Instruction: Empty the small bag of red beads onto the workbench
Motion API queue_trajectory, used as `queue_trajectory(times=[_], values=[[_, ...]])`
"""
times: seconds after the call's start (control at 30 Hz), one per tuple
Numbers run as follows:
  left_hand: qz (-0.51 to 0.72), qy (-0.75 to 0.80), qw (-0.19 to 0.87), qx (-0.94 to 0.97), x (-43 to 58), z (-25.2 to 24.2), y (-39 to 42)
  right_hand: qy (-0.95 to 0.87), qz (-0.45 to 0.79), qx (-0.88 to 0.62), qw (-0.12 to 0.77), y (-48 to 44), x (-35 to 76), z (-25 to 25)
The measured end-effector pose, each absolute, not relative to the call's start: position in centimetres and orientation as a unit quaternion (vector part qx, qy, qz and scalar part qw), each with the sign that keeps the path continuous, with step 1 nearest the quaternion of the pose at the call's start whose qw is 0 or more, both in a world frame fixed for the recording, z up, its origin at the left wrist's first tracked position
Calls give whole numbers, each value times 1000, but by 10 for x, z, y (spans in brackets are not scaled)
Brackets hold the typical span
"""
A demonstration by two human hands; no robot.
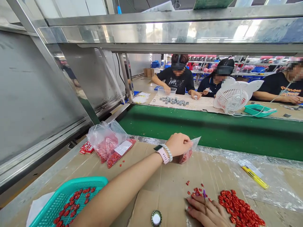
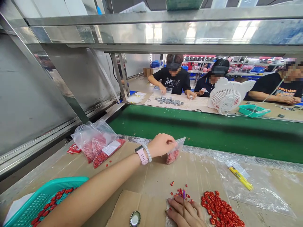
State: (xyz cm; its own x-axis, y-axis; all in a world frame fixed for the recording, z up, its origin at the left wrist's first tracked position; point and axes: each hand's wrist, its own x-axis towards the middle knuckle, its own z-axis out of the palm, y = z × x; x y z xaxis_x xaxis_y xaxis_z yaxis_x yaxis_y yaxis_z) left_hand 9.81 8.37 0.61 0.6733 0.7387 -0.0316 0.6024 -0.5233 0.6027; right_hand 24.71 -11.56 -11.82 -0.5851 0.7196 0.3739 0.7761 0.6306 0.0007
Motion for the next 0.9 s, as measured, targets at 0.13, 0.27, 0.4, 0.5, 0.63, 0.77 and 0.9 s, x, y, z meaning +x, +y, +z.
queue_trajectory(times=[0.13,0.27,0.4,0.5,0.63,0.77,0.9], values=[[108,385,284,872,102,8,78,-885,-166,-402,167,-106,242,-111],[107,393,269,873,101,9,77,-874,-203,-408,167,-100,246,-104],[108,397,263,872,99,7,76,-886,-203,-384,162,-97,240,-103],[112,396,259,874,98,6,73,-902,-196,-353,155,-94,233,-110],[124,395,257,873,99,6,69,-900,-186,-361,157,-88,236,-120],[135,396,259,871,99,8,67,-880,-152,-414,175,-79,236,-115],[145,400,257,867,95,9,67,-881,-117,-410,203,-67,228,-118]])
